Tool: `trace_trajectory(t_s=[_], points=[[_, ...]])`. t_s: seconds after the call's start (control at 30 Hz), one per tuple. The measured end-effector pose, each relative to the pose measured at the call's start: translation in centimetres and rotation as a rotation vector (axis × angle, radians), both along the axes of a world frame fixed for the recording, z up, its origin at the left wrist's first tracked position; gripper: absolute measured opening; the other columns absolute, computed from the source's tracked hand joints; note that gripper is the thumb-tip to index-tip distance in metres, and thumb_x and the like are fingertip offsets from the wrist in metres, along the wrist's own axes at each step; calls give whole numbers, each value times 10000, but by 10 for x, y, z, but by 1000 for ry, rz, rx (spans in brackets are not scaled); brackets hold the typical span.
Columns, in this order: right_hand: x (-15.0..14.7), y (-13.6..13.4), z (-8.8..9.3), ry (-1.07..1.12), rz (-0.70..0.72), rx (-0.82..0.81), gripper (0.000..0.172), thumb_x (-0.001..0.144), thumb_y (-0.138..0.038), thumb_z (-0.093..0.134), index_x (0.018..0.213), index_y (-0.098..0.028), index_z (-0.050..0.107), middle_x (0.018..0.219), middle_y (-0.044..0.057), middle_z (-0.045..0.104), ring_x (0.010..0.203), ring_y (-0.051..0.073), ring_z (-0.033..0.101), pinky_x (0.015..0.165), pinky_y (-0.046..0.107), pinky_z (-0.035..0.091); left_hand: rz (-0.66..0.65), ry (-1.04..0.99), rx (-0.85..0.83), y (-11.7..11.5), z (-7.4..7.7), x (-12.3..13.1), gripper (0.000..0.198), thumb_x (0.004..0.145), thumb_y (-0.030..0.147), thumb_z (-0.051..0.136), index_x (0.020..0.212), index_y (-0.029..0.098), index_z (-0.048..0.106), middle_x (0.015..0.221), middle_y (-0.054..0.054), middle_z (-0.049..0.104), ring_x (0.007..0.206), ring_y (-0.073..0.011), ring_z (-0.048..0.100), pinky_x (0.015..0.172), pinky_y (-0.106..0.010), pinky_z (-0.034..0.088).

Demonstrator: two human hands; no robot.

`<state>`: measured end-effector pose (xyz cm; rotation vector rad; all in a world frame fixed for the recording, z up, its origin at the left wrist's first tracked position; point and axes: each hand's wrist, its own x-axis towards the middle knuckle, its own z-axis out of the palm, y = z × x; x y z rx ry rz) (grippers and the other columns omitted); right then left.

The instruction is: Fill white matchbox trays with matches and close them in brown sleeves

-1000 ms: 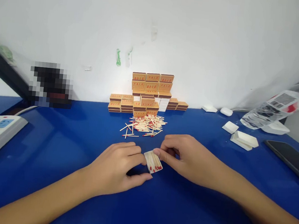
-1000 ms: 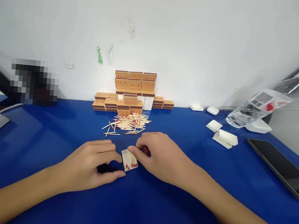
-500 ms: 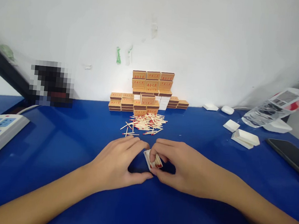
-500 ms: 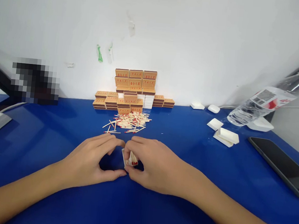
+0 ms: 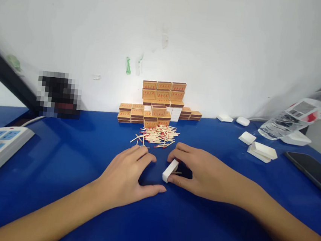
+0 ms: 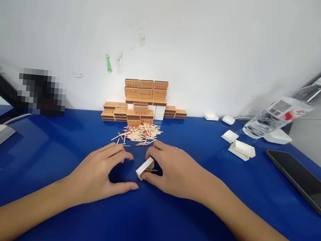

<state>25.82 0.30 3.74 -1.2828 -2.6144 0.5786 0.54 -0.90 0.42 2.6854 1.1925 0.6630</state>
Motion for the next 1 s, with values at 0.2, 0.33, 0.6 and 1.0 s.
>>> trace_trajectory(t_s=[0.2, 0.33, 0.6, 1.0], points=[[-8, -1, -5, 13, -31, 2, 261, 1008, -394, 648, 824, -210, 633, 834, 4, 645, 695, 147, 549, 627, 309, 352, -39, -7, 16, -1, 0, 1, 526, 825, 569, 848, 1119, 171, 669, 980, -61, 677, 904, -282, 677, 779, -461, 573], [-6, 6, -10, 63, -41, 3, 195, 1022, -411, 633, 1012, -220, 673, 839, -2, 666, 727, 158, 570, 651, 304, 373, -72, -29, 26, -1, 0, 1, 554, 859, 555, 825, 1202, 157, 650, 1021, -73, 681, 929, -283, 672, 819, -476, 577], [15, -7, 24, 56, 60, -124, 179, 939, -408, 742, 869, -244, 720, 727, -38, 608, 641, 126, 542, 605, 271, 381, -206, 25, -12, 6, -6, 2, 512, 1044, 415, 631, 1515, 253, 511, 1486, -114, 577, 1325, -312, 538, 1080, -524, 494], [1, -15, 9, -47, 113, -208, 75, 924, -190, 730, 855, -220, 725, 868, -22, 729, 679, 116, 583, 632, 260, 370, -119, -46, 13, 8, -1, -6, 232, 953, 361, 739, 1116, 218, 658, 1293, -88, 660, 1231, -292, 572, 1021, -474, 451]])
